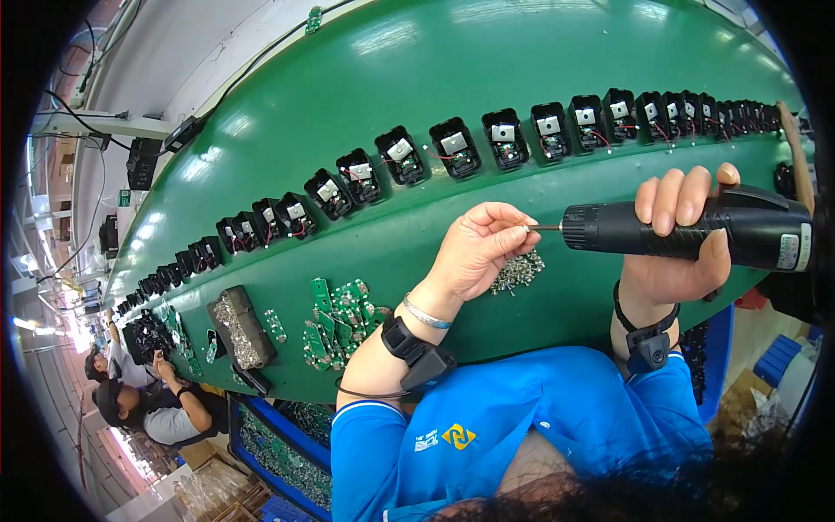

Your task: The person picks up a screw from a pile, places it into a black housing, and drives it in using a power screwdriver, repeating this for several units.

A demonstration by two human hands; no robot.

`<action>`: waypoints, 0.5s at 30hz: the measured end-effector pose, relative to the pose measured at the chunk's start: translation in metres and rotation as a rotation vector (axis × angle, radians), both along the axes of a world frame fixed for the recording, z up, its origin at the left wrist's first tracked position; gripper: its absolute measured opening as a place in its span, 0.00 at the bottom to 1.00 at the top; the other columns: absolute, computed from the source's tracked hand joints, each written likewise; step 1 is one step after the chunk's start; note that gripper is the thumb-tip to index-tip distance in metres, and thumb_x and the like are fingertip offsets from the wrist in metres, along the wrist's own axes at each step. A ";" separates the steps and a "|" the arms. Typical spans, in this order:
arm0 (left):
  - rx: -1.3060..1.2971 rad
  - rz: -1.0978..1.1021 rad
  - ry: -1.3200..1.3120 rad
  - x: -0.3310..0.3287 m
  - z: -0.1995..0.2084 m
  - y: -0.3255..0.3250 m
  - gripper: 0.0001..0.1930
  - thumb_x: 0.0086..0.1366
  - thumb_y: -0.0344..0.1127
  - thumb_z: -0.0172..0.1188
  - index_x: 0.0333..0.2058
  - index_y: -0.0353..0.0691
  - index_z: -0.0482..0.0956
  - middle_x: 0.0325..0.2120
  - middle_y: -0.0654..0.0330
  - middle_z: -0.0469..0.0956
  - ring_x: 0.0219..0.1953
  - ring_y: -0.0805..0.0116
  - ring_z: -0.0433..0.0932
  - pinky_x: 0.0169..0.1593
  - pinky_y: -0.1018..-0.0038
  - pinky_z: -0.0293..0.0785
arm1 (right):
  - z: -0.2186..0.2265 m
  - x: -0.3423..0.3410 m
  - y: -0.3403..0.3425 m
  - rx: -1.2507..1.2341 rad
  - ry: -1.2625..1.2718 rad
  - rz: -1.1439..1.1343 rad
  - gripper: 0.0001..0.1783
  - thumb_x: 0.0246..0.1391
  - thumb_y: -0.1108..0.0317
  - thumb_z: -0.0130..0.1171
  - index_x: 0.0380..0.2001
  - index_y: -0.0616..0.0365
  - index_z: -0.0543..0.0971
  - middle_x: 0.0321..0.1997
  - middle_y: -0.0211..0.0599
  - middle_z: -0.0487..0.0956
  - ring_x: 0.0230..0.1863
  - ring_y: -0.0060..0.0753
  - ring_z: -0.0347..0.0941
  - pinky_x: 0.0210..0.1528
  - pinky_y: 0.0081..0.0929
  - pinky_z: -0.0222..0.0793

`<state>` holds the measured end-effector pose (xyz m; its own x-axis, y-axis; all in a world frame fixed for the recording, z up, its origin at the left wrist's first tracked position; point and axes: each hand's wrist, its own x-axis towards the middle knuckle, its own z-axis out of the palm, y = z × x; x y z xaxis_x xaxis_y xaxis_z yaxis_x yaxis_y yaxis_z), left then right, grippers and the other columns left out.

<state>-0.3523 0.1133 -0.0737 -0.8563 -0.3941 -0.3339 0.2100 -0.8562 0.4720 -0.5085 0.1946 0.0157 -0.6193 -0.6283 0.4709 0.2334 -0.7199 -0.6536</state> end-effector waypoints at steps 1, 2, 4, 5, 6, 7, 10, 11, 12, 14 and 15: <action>-0.003 0.001 0.016 0.000 0.000 0.000 0.05 0.52 0.24 0.54 0.29 0.41 0.70 0.30 0.60 0.72 0.32 0.70 0.73 0.37 0.75 0.71 | 0.000 0.000 -0.001 0.009 -0.002 0.002 0.25 0.43 0.62 0.48 0.46 0.54 0.58 0.24 0.29 0.65 0.22 0.25 0.62 0.27 0.25 0.60; -0.007 0.002 0.033 0.000 0.001 0.000 0.05 0.52 0.24 0.53 0.28 0.41 0.70 0.30 0.59 0.72 0.33 0.69 0.73 0.38 0.75 0.71 | -0.001 0.000 -0.001 0.008 -0.001 0.004 0.25 0.43 0.62 0.48 0.46 0.54 0.58 0.24 0.29 0.65 0.22 0.25 0.62 0.27 0.25 0.60; -0.020 0.006 0.040 -0.001 -0.001 0.001 0.05 0.52 0.24 0.53 0.28 0.40 0.70 0.30 0.59 0.72 0.33 0.69 0.73 0.38 0.75 0.71 | -0.001 0.000 0.000 0.016 0.004 0.007 0.25 0.44 0.62 0.49 0.46 0.54 0.58 0.24 0.29 0.65 0.22 0.25 0.62 0.26 0.25 0.60; -0.034 0.009 0.046 -0.001 -0.001 0.001 0.05 0.52 0.24 0.53 0.29 0.40 0.70 0.30 0.59 0.72 0.33 0.69 0.73 0.38 0.75 0.71 | -0.001 0.001 0.000 0.016 0.004 0.008 0.25 0.44 0.62 0.49 0.46 0.54 0.58 0.24 0.29 0.65 0.22 0.25 0.62 0.26 0.25 0.60; -0.034 0.010 0.047 -0.001 -0.001 0.001 0.05 0.52 0.24 0.53 0.29 0.40 0.70 0.30 0.59 0.72 0.33 0.69 0.73 0.38 0.75 0.71 | 0.000 0.001 0.001 0.017 0.010 0.019 0.24 0.44 0.62 0.49 0.46 0.54 0.58 0.24 0.29 0.65 0.22 0.25 0.63 0.26 0.25 0.61; -0.099 0.008 0.052 -0.002 -0.001 0.001 0.05 0.52 0.24 0.53 0.29 0.39 0.70 0.30 0.59 0.72 0.33 0.69 0.73 0.38 0.75 0.71 | 0.000 0.001 0.001 0.017 0.015 0.029 0.24 0.44 0.62 0.50 0.46 0.53 0.58 0.23 0.30 0.65 0.22 0.25 0.63 0.26 0.25 0.61; -0.218 0.002 0.041 -0.003 -0.003 0.003 0.04 0.53 0.25 0.52 0.30 0.38 0.70 0.30 0.59 0.72 0.33 0.69 0.73 0.39 0.75 0.70 | 0.000 -0.001 0.003 0.025 0.049 0.043 0.25 0.44 0.62 0.52 0.46 0.53 0.58 0.23 0.30 0.65 0.21 0.25 0.63 0.26 0.25 0.61; -0.271 -0.004 0.024 -0.004 -0.003 0.004 0.05 0.54 0.26 0.52 0.31 0.37 0.70 0.30 0.59 0.72 0.33 0.70 0.72 0.39 0.75 0.70 | 0.000 -0.002 0.004 0.023 0.049 0.043 0.25 0.44 0.62 0.52 0.46 0.53 0.58 0.23 0.30 0.65 0.21 0.25 0.63 0.26 0.25 0.61; -0.269 -0.003 0.026 -0.004 -0.005 0.004 0.05 0.54 0.26 0.52 0.31 0.37 0.70 0.30 0.59 0.72 0.33 0.70 0.72 0.39 0.75 0.70 | 0.000 -0.001 0.003 0.034 0.051 0.048 0.26 0.44 0.61 0.52 0.46 0.53 0.58 0.23 0.30 0.65 0.21 0.25 0.63 0.25 0.25 0.61; -0.286 -0.017 0.015 -0.005 -0.007 0.004 0.05 0.56 0.28 0.50 0.32 0.37 0.70 0.30 0.60 0.72 0.32 0.71 0.72 0.39 0.76 0.69 | -0.001 -0.002 0.003 0.047 0.055 0.054 0.26 0.43 0.61 0.53 0.46 0.53 0.58 0.23 0.30 0.65 0.21 0.26 0.63 0.25 0.25 0.61; -0.288 -0.014 0.014 -0.006 -0.008 0.004 0.05 0.56 0.28 0.50 0.32 0.37 0.70 0.30 0.60 0.72 0.32 0.71 0.72 0.39 0.76 0.69 | -0.001 -0.002 0.003 0.055 0.047 0.052 0.27 0.43 0.61 0.53 0.46 0.53 0.57 0.23 0.30 0.65 0.21 0.25 0.63 0.25 0.25 0.61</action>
